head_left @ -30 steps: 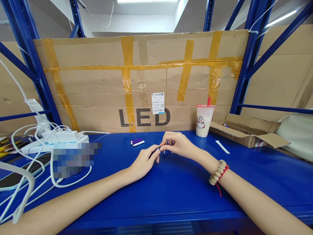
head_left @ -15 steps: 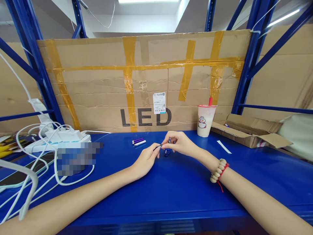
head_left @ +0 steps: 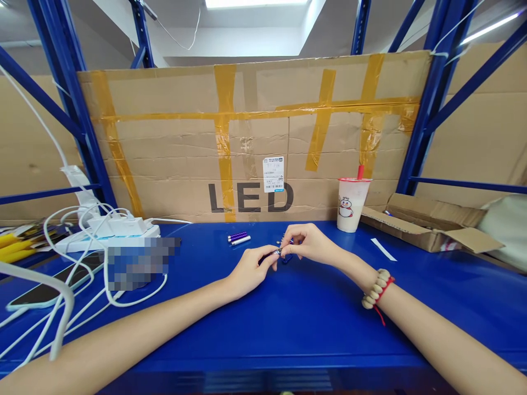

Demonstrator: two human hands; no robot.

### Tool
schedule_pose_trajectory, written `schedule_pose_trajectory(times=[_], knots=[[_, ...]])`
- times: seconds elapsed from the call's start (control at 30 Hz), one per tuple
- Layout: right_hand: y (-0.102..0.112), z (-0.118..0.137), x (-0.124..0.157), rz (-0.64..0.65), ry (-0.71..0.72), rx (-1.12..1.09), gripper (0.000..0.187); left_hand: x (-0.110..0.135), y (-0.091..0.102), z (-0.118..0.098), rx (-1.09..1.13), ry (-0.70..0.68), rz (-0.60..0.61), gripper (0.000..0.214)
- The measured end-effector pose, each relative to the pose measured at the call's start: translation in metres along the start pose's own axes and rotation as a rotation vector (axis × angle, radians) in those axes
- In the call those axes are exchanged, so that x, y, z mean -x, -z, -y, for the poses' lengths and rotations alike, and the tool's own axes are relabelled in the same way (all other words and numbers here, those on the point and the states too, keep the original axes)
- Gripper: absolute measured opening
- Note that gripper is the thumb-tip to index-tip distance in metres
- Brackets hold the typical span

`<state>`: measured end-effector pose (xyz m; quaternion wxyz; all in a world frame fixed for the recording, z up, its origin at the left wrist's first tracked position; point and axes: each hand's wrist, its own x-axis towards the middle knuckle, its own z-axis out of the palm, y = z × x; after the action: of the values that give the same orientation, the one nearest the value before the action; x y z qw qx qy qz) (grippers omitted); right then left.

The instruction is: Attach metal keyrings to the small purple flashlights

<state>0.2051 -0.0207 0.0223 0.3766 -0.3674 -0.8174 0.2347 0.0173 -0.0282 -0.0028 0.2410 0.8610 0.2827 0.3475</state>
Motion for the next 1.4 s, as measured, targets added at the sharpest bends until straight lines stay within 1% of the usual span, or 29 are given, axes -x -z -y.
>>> schedule_pose_trajectory(times=[0.33,0.57,0.97,1.17,1.3,1.4], knots=[[-0.0001,-0.0025,-0.0002,-0.035,0.036,0.166,0.024,0.0003,-0.0023,0.0010,-0.001,0.039,-0.068,0.026],[-0.0003,-0.0006,0.0006,-0.029,0.053,0.216,0.029,0.0018,-0.0036,0.0000,0.067,0.091,-0.026,0.031],[-0.0007,0.0008,0.0012,-0.024,0.022,0.218,0.033,0.0012,-0.0024,-0.0022,0.058,0.114,-0.025,0.032],[-0.0019,0.0016,0.0013,-0.028,0.012,0.202,0.032,0.0002,-0.0030,-0.0014,0.081,0.120,-0.030,0.032],[-0.0035,0.0012,0.0005,-0.037,-0.002,0.146,0.034,0.0006,-0.0027,-0.0027,0.088,0.133,-0.028,0.033],[-0.0036,0.0019,-0.0005,-0.044,-0.027,0.033,0.036,0.0009,-0.0024,-0.0032,0.080,0.133,-0.038,0.033]])
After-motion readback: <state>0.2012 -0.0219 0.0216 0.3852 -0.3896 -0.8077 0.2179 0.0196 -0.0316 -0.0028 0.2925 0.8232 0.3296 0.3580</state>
